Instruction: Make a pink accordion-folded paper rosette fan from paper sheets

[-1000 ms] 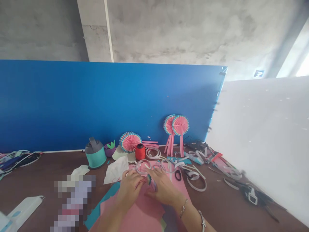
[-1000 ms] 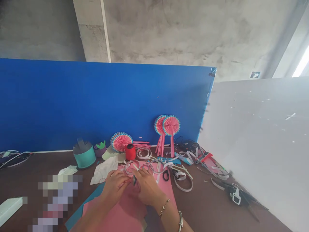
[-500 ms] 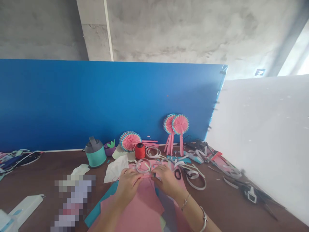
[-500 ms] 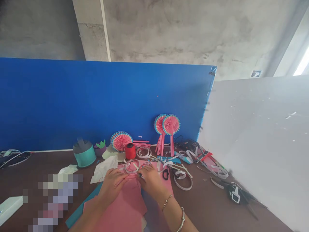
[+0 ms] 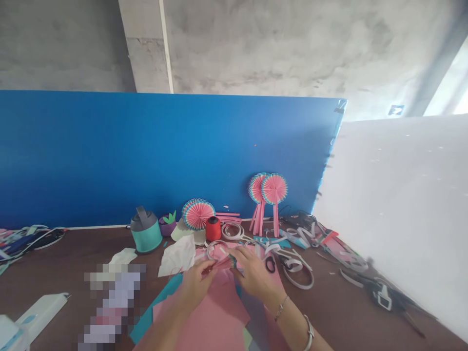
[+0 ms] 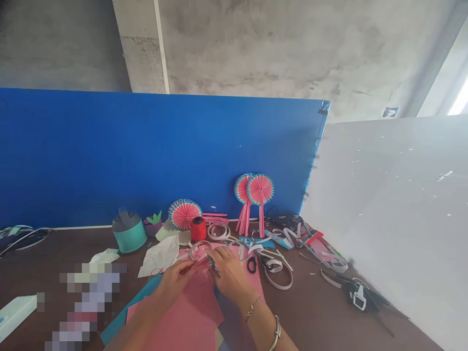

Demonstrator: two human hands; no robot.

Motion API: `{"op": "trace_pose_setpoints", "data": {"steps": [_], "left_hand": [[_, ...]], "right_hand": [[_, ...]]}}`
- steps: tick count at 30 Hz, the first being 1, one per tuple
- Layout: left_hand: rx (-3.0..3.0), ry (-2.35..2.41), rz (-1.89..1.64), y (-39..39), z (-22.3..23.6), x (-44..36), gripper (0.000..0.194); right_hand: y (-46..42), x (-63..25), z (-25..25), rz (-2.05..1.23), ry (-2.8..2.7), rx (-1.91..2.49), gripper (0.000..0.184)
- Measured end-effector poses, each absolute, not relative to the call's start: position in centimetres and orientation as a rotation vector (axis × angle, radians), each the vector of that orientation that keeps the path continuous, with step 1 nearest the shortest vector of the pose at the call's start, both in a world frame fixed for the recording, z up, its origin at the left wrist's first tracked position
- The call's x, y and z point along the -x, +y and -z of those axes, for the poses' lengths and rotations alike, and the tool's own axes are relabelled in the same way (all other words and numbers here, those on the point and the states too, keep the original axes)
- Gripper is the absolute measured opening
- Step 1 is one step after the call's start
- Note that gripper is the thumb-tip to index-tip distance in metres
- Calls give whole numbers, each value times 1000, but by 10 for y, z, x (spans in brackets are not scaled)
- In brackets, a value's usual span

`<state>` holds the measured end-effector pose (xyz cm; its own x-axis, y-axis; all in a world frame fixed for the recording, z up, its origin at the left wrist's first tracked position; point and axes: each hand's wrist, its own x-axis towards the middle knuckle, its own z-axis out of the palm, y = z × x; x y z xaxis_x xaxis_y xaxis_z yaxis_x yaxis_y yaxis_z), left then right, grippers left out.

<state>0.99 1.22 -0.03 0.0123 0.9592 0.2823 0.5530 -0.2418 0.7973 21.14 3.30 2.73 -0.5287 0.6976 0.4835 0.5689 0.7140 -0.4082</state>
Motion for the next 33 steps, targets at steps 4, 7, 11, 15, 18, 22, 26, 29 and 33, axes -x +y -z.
{"op": "trace_pose_setpoints", "data": {"steps": [4,7,11,15,18,22,26,29,33], "left_hand": [[-1476,1324,-1229,13,-7,-12,39],[-1242,1188,-1311,13,-10,-14,45],[-1067,1110,-1363,19,-2,-19,55],[-1009,1124,-1393,25,9,-21,52],[-959,1122,-1404,20,5,-22,48],[-771,1019,-1428,9,-9,-24,42],[-615,928,-1487,6,-14,-26,33],[-528,913,-1486,6,-13,-27,28],[-443,914,-1480,6,-12,-29,20]], "right_hand": [[29,-207,-23,-634,-2103,965,81],[31,-205,-20,-965,-1827,982,89],[36,-201,-20,-1123,-1670,947,49],[43,-200,-16,-1180,-1600,902,34],[45,-201,-13,-1244,-1517,895,31],[45,-202,-15,-1317,-1467,895,27],[43,-202,-17,-1339,-1518,978,20],[41,-201,-19,-1385,-1558,1024,18],[36,-199,-23,-1442,-1646,1017,17]]}}
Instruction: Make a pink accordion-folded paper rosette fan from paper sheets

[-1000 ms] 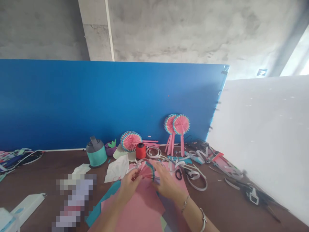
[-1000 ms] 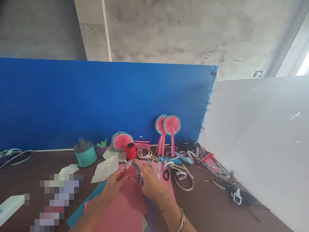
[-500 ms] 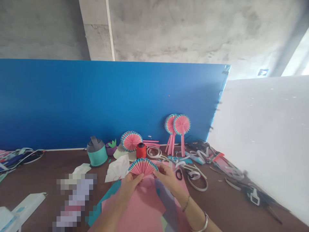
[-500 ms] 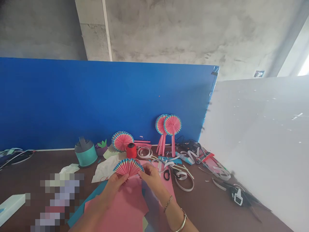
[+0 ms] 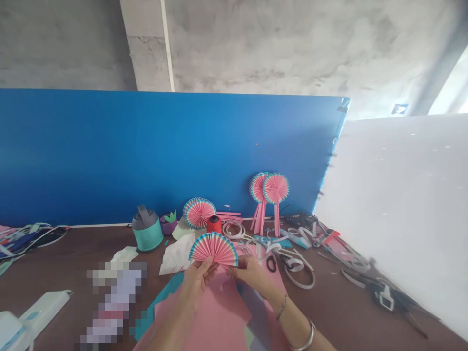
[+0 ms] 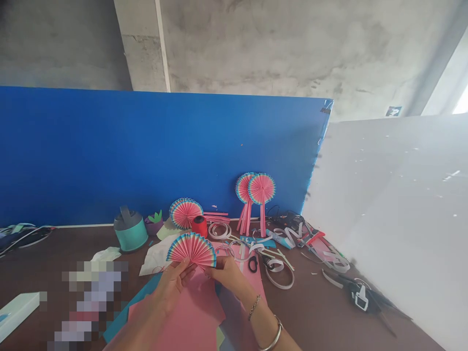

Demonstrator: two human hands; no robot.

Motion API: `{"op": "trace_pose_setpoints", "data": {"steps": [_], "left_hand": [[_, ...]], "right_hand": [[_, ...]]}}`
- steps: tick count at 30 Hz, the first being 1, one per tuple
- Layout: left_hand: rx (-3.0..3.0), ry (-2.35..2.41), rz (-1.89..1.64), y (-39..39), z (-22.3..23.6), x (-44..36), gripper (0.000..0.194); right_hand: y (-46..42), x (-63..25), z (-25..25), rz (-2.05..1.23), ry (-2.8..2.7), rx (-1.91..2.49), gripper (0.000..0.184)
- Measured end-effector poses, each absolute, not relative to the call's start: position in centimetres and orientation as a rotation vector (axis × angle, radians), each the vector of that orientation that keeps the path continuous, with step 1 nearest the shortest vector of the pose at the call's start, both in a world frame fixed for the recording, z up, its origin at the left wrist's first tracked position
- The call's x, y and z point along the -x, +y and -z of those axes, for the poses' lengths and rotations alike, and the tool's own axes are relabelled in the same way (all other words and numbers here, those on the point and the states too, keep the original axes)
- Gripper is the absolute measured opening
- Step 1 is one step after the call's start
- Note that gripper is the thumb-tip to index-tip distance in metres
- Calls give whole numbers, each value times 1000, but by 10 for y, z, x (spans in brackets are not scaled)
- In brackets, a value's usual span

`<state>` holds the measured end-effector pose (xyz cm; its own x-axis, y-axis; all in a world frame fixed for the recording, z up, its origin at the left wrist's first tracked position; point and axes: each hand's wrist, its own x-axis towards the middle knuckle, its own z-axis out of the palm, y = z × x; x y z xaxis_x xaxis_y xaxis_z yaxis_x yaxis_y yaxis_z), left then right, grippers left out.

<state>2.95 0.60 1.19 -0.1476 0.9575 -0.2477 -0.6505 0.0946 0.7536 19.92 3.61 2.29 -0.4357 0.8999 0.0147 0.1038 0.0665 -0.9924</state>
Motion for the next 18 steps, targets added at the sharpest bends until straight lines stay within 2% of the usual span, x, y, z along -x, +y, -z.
{"op": "trace_pose_setpoints", "data": {"steps": [5,10,14,18], "left_hand": [[-388,876,-1510,5,-9,-34,18],[-456,885,-1536,4,-8,-35,26],[-612,964,-1561,4,-12,-32,36],[-710,1019,-1535,3,-15,-33,44]], "right_hand": [[34,-195,-17,-1372,-1734,1091,16],[34,-193,-11,-1364,-1780,1052,15],[33,-195,-20,-1362,-1682,913,35],[34,-198,-27,-1318,-1530,851,40]]}}
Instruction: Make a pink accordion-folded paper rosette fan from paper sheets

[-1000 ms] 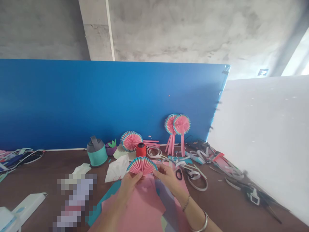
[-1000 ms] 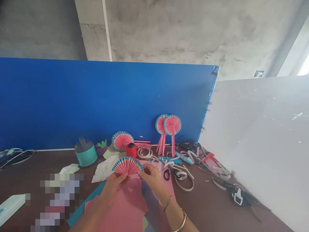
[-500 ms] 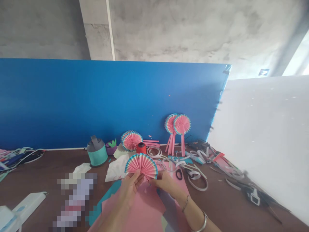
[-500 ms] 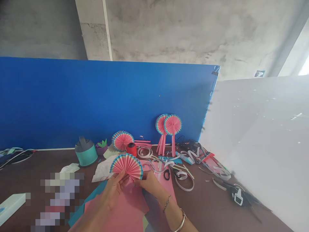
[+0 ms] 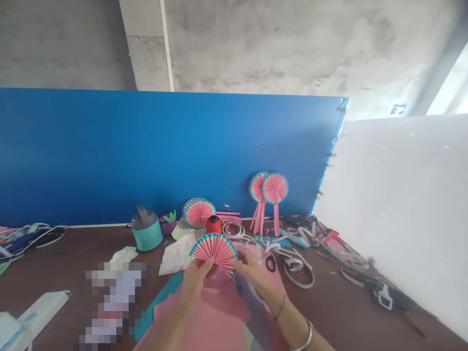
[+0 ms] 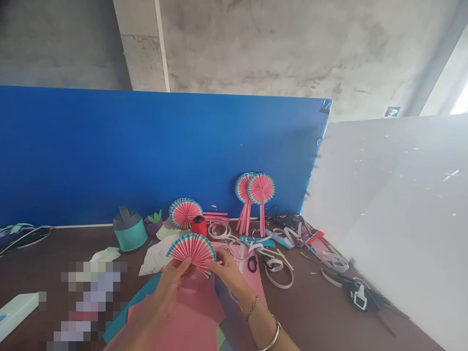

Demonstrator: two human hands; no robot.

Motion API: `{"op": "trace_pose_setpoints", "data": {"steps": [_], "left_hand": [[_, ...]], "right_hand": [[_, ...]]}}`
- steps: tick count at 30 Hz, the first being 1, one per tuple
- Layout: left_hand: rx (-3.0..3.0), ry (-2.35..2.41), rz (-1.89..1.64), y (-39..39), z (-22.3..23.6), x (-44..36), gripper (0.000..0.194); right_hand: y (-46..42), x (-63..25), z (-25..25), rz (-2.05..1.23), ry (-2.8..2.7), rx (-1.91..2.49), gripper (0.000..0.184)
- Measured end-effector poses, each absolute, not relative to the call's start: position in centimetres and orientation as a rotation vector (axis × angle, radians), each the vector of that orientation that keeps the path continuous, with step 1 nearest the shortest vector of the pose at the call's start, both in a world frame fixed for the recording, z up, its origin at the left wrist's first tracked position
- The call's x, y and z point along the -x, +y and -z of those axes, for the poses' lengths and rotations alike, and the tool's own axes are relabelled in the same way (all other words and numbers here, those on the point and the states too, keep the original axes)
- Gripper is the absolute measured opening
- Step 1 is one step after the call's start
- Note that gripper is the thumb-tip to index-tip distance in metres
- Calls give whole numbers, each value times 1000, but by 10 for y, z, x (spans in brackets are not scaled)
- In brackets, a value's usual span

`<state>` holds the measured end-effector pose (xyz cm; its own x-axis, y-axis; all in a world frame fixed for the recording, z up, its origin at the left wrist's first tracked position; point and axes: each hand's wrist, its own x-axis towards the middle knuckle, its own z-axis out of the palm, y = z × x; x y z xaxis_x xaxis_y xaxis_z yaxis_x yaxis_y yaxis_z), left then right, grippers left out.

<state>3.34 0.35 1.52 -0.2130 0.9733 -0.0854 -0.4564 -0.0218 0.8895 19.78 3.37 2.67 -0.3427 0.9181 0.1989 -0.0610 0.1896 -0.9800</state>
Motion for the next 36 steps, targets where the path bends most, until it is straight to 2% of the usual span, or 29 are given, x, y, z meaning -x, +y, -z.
{"op": "trace_pose_setpoints", "data": {"steps": [5,12,24,31,36], "left_hand": [[-706,1058,-1529,6,-13,-37,51],[-701,979,-1512,4,-16,-31,37],[-696,1051,-1492,6,-15,-31,42],[-646,1060,-1333,5,-8,-35,32],[-743,1045,-1194,0,-2,-40,35]], "right_hand": [[35,-197,-26,-1471,-1435,783,37],[38,-198,-23,-1375,-1363,831,35],[40,-198,-21,-1318,-1282,872,45],[43,-199,-18,-1223,-1106,920,42],[41,-200,-22,-1270,-1098,840,41]]}}
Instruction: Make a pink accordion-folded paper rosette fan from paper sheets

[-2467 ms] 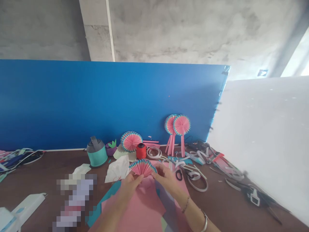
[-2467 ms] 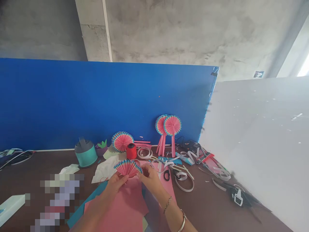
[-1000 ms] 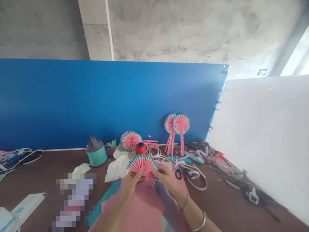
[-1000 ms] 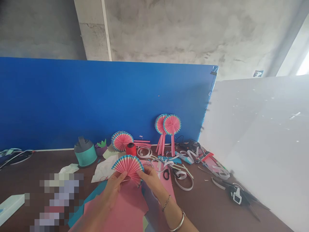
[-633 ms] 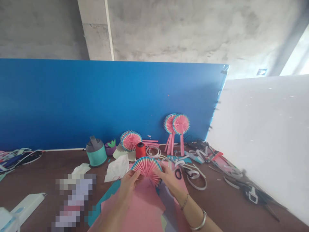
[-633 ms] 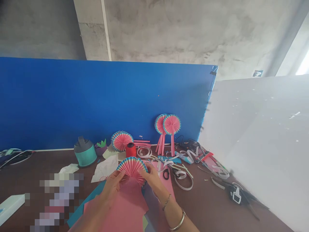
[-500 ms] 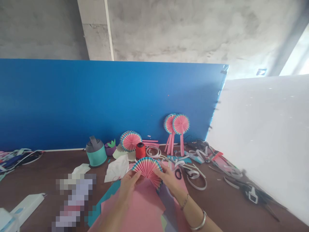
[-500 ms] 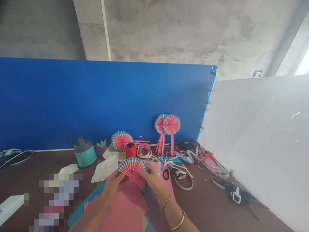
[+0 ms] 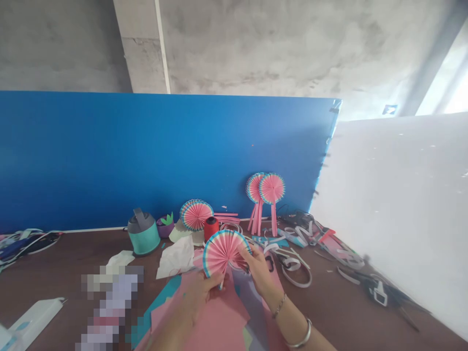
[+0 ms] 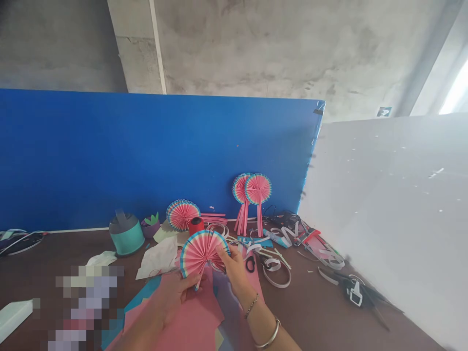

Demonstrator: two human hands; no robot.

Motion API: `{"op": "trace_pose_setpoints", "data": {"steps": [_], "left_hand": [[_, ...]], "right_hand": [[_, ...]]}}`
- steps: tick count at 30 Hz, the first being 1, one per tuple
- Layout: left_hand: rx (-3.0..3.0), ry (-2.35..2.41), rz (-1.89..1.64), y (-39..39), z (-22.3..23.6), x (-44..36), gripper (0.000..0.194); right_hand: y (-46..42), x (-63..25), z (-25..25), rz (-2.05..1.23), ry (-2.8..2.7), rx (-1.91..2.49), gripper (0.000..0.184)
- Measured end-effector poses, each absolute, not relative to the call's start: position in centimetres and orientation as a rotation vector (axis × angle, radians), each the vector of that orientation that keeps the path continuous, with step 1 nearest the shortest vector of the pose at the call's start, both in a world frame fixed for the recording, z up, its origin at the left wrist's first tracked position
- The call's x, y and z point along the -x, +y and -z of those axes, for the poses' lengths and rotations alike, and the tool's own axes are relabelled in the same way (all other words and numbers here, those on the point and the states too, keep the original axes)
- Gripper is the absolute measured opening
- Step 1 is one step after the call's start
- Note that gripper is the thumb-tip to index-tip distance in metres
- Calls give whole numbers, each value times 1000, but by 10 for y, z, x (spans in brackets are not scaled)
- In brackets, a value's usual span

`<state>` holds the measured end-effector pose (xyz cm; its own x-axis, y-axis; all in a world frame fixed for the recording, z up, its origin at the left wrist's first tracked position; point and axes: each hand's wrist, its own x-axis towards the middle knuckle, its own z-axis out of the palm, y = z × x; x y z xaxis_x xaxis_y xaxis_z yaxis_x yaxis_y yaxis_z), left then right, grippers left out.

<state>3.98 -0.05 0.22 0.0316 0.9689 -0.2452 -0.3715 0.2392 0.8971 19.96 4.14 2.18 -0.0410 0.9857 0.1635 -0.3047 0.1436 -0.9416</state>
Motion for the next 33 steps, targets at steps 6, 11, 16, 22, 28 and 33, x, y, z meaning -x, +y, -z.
{"op": "trace_pose_setpoints", "data": {"steps": [6,11,16,22,28,33], "left_hand": [[-876,989,-1319,1,-13,-34,50],[-968,1181,-1508,6,-30,-16,65],[-1293,1322,-1547,-2,-31,-18,51],[-1566,1507,-1535,-9,-31,-28,25],[-1340,1401,-1552,-7,-38,-26,17],[-1230,1369,-1552,-7,-41,-25,24]], "right_hand": [[43,-204,-22,-1227,-1207,936,37],[41,-205,-23,-1076,-1469,1021,22],[31,-199,-30,-1005,-1724,994,10],[25,-194,-31,-1114,-1787,901,7],[25,-196,-32,-1275,-1595,926,24],[27,-197,-35,-1301,-1551,922,35]]}}
